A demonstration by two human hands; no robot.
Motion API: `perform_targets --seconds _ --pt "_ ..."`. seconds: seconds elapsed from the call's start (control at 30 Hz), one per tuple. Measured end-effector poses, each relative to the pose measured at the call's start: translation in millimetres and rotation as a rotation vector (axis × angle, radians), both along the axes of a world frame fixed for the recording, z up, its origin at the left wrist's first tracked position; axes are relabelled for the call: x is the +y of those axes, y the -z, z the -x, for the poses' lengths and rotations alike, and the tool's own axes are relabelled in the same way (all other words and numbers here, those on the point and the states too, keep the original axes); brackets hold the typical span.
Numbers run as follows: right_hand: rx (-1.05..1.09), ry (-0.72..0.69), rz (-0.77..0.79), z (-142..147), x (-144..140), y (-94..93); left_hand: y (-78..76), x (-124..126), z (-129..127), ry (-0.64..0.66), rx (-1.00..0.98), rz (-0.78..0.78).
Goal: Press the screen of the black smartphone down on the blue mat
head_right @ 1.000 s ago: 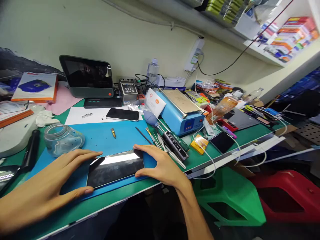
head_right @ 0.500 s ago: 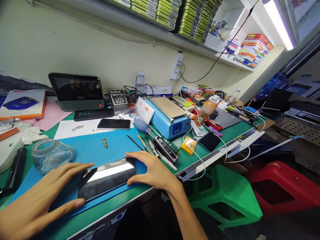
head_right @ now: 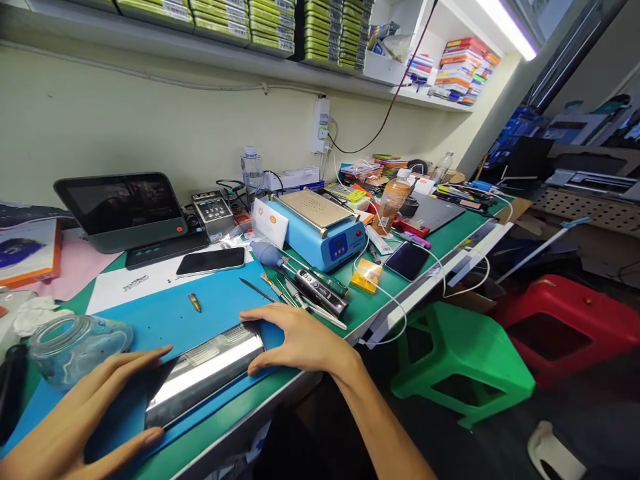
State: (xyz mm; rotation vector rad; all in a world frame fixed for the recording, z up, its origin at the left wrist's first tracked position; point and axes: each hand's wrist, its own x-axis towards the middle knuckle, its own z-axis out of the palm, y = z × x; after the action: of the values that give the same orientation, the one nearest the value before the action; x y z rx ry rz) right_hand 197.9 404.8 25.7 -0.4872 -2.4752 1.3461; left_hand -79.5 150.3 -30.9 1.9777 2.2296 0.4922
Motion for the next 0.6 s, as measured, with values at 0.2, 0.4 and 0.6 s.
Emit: perform_targets --seconds 0.2,0.4,0.6 --pt "-0.002 -0.022 -0.001 -0.8 -0.3 -4.0 -5.3 0.2 -0.8 0.037 0.031 -0.021" --pt "0.002 -0.037 -0.015 -1.7 -0.3 -5.1 -3.0 0.6 0.3 0.039 0.056 -0.021" --pt "0.013 -0.038 -0.007 -2.3 0.1 -2.2 0.5 -0.8 0.5 0.027 0.064 -0.023"
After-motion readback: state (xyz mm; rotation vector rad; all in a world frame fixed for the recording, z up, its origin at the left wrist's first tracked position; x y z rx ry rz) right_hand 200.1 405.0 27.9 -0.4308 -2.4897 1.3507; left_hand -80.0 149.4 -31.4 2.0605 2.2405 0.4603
